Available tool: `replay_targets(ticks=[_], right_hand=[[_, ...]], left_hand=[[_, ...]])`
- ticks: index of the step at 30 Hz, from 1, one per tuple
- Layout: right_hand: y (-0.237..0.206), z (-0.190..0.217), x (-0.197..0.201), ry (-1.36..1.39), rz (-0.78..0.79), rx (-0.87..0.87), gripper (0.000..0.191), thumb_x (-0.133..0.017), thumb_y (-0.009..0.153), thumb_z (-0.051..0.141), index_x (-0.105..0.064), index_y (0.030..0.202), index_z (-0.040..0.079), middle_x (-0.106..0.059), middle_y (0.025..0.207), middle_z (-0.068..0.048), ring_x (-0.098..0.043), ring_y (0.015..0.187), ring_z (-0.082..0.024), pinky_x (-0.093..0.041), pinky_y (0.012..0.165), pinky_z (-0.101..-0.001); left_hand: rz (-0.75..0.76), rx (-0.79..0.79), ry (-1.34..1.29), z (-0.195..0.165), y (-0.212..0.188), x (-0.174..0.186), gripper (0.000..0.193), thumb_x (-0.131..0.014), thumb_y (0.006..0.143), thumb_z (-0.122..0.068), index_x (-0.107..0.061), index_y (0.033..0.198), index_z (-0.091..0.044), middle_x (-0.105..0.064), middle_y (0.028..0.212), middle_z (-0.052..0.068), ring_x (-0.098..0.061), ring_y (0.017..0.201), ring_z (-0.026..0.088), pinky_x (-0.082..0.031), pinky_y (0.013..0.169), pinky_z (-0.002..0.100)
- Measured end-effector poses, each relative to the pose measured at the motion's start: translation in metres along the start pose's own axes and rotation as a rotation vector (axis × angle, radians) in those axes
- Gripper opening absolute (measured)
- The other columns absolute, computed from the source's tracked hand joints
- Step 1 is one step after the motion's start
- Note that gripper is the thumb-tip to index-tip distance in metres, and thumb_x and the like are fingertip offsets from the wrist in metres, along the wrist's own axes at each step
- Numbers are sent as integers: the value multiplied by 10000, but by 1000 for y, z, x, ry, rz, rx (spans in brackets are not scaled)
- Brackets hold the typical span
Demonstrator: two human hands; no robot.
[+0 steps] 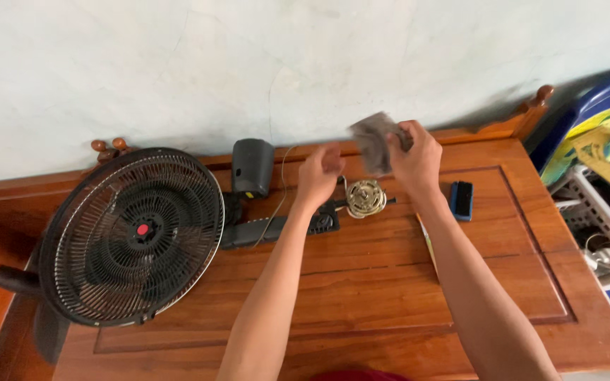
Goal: The person services a disassembled electric fan motor on a wooden table. They hold the motor housing and use a small stick to work around the motor shaft and coils, reposition the motor, handle the power cord and screws, and wipe the motor housing with a cloth.
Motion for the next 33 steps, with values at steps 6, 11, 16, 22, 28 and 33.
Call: replay_targets(ticks=[6, 11, 16, 22, 28, 33], right_hand=[[-37, -30, -6, -54, 438, 678, 296, -643, 727, -28, -687, 1018, 10, -726, 997, -203, -698, 915, -402, -566, 754, -464], [-44, -57, -24, -66, 450, 124, 199, -757, 901, 230, -749, 1008, 62, -760, 938, -169, -752, 819, -326, -578, 736, -435], [-29, -56, -43, -14, 326, 147, 384, -832, 762, 266, -744, 1076, 65, -753, 891, -167, -741, 792, -326, -575, 699, -406], [-28, -70, -51, -92, 237, 155, 210, -821, 862, 235, -813, 1024, 101, -751, 927, -168, -734, 817, -331, -576, 723, -396], [-78, -70, -51, -34, -111, 219, 167, -806, 878, 128, -784, 1022, 47, -736, 953, -155, -716, 850, -315, -570, 757, -396], [-122, -61, -54, -42, -162, 107, 153, -818, 889, 122, -754, 998, 35, -678, 912, -141, -690, 791, -288, -550, 698, -394]], left_hand=[[312, -161, 102, 32, -31, -16, 626, -888, 734, -150, -657, 1307, -50, -726, 1273, 156, -689, 1203, 286, -541, 1023, 393], [167, -363, 140, 36, -44, -25, 726, -935, 681, -282, -645, 1285, -1, -684, 1292, 194, -659, 1212, 348, -548, 1006, 426], [176, -400, 195, 38, -45, -23, 691, -923, 710, -333, -682, 1261, 8, -716, 1253, 192, -668, 1193, 357, -542, 990, 448], [142, -449, 148, 44, -44, -24, 701, -889, 783, -365, -645, 1341, -17, -701, 1296, 172, -685, 1218, 323, -569, 1034, 421], [112, -485, 250, 39, -49, -23, 700, -929, 733, -321, -664, 1335, -85, -707, 1294, 146, -649, 1218, 361, -506, 1014, 489], [184, -407, 105, 41, -47, -21, 621, -839, 836, -163, -606, 1410, -117, -648, 1414, 145, -622, 1315, 331, -544, 1067, 404]])
Point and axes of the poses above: each hand's wrist, its own y-axis towards the middle knuckle, its own x-axis out of the back of the hand, z = x × y, the point moved 2 cm from there along y, towards the middle knuckle
